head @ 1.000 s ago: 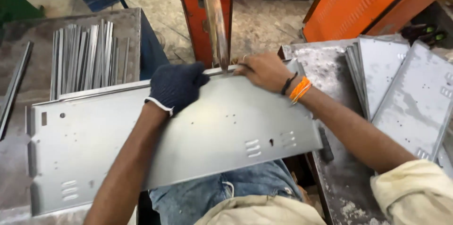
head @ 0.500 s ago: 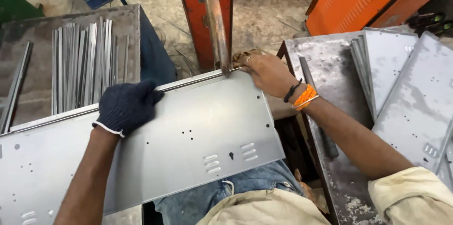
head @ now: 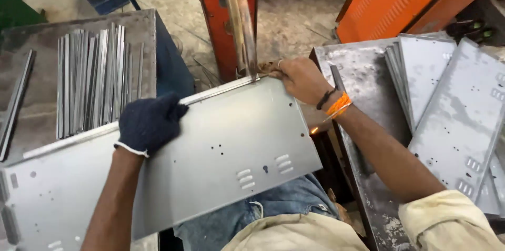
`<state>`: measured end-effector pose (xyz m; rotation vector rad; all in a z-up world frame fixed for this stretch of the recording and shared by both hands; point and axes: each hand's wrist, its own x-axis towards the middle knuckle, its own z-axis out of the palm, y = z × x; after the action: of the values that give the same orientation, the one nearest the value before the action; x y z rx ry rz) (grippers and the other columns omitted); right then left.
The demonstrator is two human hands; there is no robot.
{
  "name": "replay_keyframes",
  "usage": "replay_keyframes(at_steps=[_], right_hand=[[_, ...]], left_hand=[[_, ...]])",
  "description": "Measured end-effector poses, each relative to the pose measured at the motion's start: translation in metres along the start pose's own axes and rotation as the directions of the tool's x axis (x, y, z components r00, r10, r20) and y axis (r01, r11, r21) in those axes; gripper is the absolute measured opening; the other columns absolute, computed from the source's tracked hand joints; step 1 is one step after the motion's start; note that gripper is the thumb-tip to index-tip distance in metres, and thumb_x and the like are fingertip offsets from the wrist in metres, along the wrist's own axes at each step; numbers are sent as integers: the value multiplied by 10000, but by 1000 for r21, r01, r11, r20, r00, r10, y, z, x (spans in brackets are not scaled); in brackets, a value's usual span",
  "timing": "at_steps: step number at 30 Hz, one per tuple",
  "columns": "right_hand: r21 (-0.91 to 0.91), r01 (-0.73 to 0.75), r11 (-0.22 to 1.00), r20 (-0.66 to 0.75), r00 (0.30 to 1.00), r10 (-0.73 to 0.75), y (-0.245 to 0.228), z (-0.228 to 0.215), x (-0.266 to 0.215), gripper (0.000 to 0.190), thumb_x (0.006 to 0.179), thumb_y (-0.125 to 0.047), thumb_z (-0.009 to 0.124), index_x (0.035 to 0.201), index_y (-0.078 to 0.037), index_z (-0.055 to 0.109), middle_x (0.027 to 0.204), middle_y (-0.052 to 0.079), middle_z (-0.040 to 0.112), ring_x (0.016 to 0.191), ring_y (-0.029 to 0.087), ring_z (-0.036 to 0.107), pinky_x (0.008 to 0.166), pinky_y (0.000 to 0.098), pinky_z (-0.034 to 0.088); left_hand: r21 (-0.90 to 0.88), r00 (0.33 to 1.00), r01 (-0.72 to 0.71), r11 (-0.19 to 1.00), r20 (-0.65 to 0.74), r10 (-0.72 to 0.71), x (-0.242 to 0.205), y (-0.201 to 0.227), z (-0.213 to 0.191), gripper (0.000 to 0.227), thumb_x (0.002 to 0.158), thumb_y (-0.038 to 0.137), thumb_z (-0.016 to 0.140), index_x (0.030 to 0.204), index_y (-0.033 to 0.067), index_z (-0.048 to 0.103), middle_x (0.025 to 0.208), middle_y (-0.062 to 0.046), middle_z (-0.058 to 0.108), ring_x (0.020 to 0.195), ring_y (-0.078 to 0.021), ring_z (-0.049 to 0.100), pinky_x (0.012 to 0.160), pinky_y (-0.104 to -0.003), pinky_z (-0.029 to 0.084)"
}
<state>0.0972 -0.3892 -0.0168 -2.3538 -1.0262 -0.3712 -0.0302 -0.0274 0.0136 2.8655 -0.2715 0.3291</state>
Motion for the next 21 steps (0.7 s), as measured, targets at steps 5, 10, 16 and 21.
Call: replay_keyframes(at_steps=[5,10,16,21], right_hand=[[-93,-127,988,99,986,136,-4,-1,-36,312,1019,-277,685,857,-18,626,844,207,657,840,423,643,748,520,487],[-66,107,992,27,994,-106,-36,6,-71,258,862,-262,742,1081,-130,714,1083,60,713,1154,321,601,932,497,379],[-101,-10,995,228,973,33,-55,50,-105,471,720,-284,817,1128,-95,675,1126,94,613,1149,308,539,961,451,404],[-274,-49,961,194,975,105,-63,63,-103,428,702,-210,822,1070,-74,652,1120,93,617,1146,303,566,973,425,430]], left_hand=[[-85,997,-22,996,-75,15,-24,17,40,182,854,368,719,853,187,701,669,-157,662,620,-400,655,560,-534,492],[-51,999,4,999,37,-2,-38,45,108,194,866,383,704,894,191,716,745,-134,711,701,-376,688,614,-534,508],[-187,990,0,982,140,27,-45,73,118,279,867,416,718,955,151,727,835,-137,739,775,-380,702,690,-531,526],[-205,984,-1,979,174,37,-47,73,113,372,759,443,785,980,148,737,856,-149,746,802,-383,707,708,-527,530]])
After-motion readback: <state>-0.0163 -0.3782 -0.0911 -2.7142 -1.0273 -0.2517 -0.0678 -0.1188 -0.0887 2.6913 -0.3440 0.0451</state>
